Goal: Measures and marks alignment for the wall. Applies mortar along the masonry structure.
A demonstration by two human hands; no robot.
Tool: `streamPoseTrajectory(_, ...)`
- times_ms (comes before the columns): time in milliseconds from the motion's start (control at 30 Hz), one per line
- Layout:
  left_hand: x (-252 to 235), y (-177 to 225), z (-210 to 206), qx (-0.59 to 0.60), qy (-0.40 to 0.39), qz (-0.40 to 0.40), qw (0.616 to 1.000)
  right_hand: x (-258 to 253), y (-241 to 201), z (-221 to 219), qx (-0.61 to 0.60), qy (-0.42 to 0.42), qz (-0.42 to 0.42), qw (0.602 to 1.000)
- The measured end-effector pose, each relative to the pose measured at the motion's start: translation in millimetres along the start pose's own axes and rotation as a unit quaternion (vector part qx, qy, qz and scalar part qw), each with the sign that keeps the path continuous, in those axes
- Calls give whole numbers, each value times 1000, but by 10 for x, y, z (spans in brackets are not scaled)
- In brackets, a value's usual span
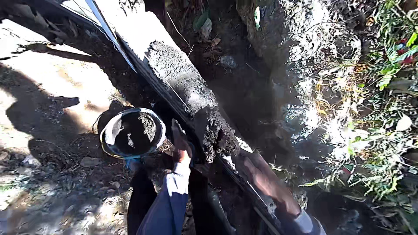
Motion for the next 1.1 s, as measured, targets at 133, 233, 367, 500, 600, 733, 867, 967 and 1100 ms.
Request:
streamPoseTrajectory(133,69,-100,-657,33,76,35,996,-231,401,87,220,132,-78,963)
streamPoseTrajectory(233,2,-327,-801,53,61,4,997,-528,678,-123,267,200,-104,937)
streamPoseTrajectory(367,4,-330,-819,16,68,-33,997,-512,648,-19,186,267,7,946)
streamPoseTrajectory(500,-46,-555,-704,-53,114,-86,988,-884,953,188,-93,28,-92,991)
streamPoseTrajectory(600,-67,-545,-765,-75,121,-55,988,-1116,1036,116,-85,-137,-120,980)
streamPoseTrajectory(733,-32,-449,-837,-61,112,-19,992,-1127,970,54,65,-176,-94,978)
streamPoseTrajectory(867,-85,-526,-821,-59,105,-27,992,-1070,937,4,225,-165,-92,956)
streamPoseTrajectory(967,35,-401,-791,-27,70,-10,997,-772,833,227,330,-132,-134,925)
streamPoseTrajectory(1100,125,-228,-242,-91,25,-44,995,-92,630,590,264,39,-32,963)
Point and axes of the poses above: each hand's wrist, its own x-axis away from the middle knuckle, its own z-axis out of the back of the hand, y = z × x, the point moved 7 cm from there along -x, towards the middle knuckle, and after that the axes turned 9 degrees about x, right-handed, at the moved point
